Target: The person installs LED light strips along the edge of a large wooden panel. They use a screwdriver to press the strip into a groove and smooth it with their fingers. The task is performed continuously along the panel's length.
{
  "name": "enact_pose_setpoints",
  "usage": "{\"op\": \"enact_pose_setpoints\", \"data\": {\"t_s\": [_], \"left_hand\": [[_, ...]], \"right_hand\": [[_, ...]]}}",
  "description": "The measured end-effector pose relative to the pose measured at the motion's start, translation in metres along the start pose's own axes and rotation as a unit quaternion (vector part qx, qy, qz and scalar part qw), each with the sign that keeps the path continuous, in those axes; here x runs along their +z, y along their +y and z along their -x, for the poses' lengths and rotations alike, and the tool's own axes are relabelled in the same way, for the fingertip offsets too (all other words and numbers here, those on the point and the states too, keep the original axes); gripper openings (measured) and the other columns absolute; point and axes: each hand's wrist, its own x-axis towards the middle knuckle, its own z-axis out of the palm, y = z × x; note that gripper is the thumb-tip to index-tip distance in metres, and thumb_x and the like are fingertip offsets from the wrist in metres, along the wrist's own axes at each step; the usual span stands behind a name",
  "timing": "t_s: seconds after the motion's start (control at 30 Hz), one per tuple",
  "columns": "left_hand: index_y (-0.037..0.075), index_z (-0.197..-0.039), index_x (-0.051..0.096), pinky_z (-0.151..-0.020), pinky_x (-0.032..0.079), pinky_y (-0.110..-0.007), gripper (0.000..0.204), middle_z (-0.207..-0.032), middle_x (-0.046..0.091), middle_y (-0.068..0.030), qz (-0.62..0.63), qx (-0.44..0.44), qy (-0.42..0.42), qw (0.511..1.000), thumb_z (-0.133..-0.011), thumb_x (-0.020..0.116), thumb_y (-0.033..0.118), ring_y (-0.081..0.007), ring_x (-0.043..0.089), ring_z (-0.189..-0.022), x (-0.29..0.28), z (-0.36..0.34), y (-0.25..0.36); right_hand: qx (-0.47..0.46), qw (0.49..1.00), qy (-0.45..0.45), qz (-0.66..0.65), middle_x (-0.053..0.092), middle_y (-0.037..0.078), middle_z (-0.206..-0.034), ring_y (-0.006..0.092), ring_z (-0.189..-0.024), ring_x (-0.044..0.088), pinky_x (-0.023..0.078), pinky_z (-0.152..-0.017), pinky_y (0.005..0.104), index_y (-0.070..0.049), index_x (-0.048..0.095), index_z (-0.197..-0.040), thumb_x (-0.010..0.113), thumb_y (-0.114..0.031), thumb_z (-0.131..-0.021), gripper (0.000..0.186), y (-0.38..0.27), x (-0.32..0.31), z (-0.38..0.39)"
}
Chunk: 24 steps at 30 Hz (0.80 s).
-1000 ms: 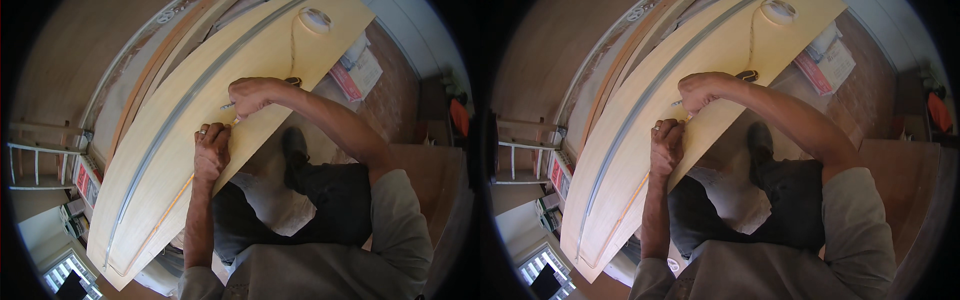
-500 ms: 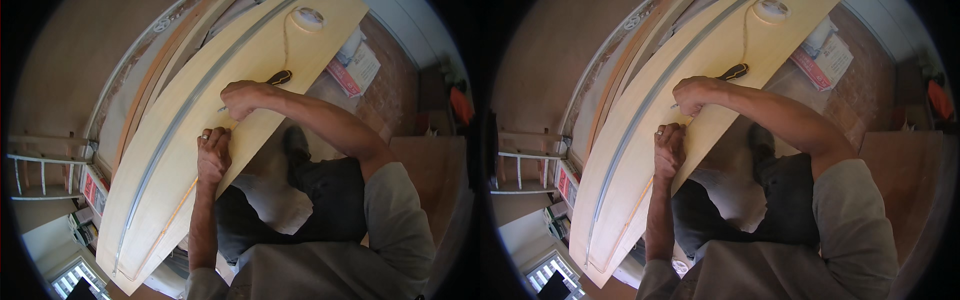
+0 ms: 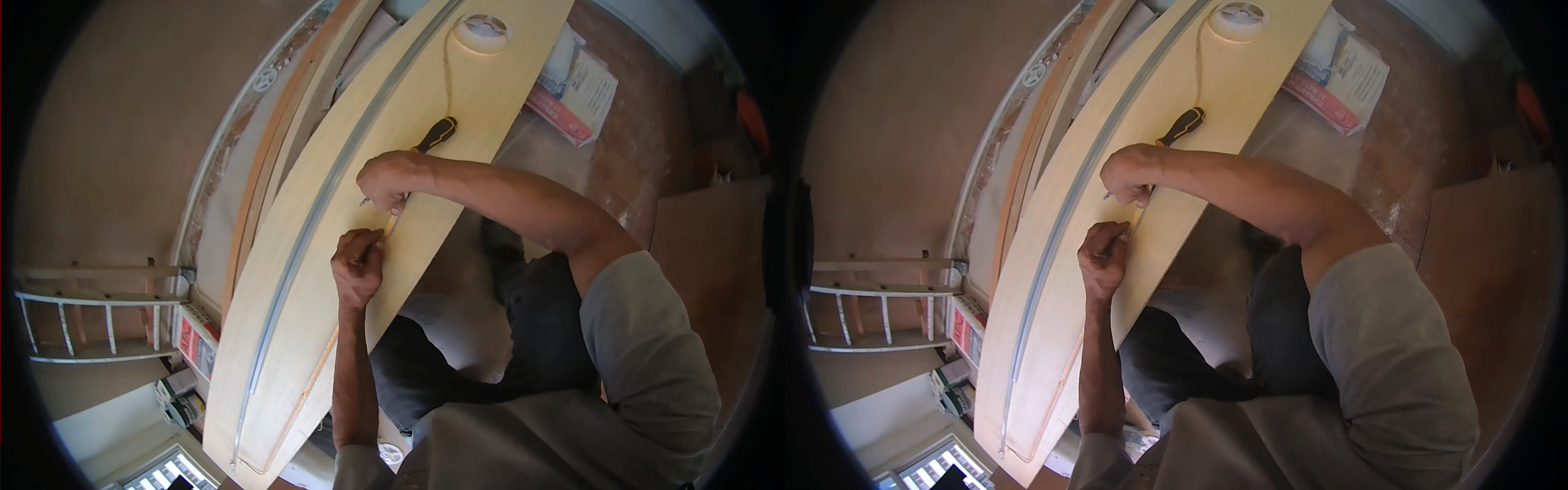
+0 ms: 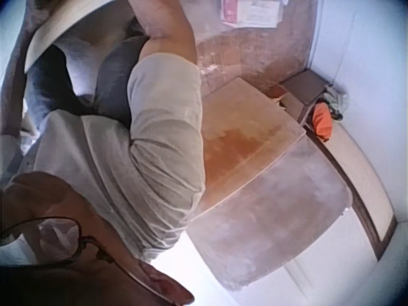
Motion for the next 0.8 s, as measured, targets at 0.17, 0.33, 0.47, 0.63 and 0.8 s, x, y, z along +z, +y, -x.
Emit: {"op": "enact_pose_setpoints", "data": {"t_s": [0.17,0.33,0.47,0.63,0.8], "left_hand": [[0.002,-0.111,0.080,-0.082,0.059,-0.043,0.023,-0.098,0.075,-0.0190,-0.007,-0.018,-0.002,1.000,-0.089,0.072,0.002,-0.0359,0.074,-0.086,0.006,-0.022,-0.001],[0.002,-0.099,0.077,-0.083,0.056,-0.048,0.013,-0.095,0.074,-0.0188,-0.076,-0.001,0.017,0.997,-0.088,0.072,0.002,-0.0399,0.071,-0.090,0.027,-0.023,0.005],[0.002,-0.100,0.077,-0.082,0.053,-0.050,0.014,-0.092,0.071,-0.0170,-0.112,0.061,0.030,0.991,-0.088,0.071,0.002,-0.0393,0.069,-0.089,0.033,-0.020,0.006],[0.003,-0.105,0.076,-0.086,0.050,-0.051,0.018,-0.099,0.070,-0.0140,-0.165,0.102,0.020,0.981,-0.088,0.070,0.003,-0.0367,0.066,-0.094,0.034,-0.017,0.013],[0.003,-0.108,0.075,-0.085,0.049,-0.051,0.021,-0.104,0.069,-0.0153,-0.210,0.135,0.020,0.968,-0.088,0.071,0.003,-0.0368,0.065,-0.097,0.043,-0.017,0.016]], "right_hand": [[-0.024,1.000,-0.003,-0.002,0.081,0.015,-0.103,0.0317,-0.095,0.075,0.060,-0.083,0.0435,-0.001,0.084,-0.098,0.093,-0.025,-0.072,0.036,0.006,0.003,0.001],[-0.028,0.995,0.022,-0.096,0.080,0.017,-0.107,0.0329,-0.098,0.074,0.058,-0.087,0.0454,0.001,0.083,-0.106,0.096,-0.037,-0.072,0.052,0.017,-0.002,0.028],[-0.012,0.991,0.030,-0.130,0.080,0.019,-0.101,0.0332,-0.094,0.075,0.058,-0.083,0.0475,0.002,0.082,-0.103,0.091,-0.043,-0.078,0.052,0.045,0.004,0.042],[-0.025,0.989,0.055,-0.132,0.078,0.020,-0.092,0.0352,-0.089,0.075,0.058,-0.077,0.0482,0.003,0.080,-0.098,0.086,-0.039,-0.085,0.044,0.051,0.008,0.055],[-0.013,0.990,0.038,-0.132,0.079,0.019,-0.093,0.0347,-0.090,0.075,0.058,-0.078,0.0476,0.002,0.080,-0.099,0.086,-0.037,-0.086,0.041,0.057,0.017,0.041]]}}
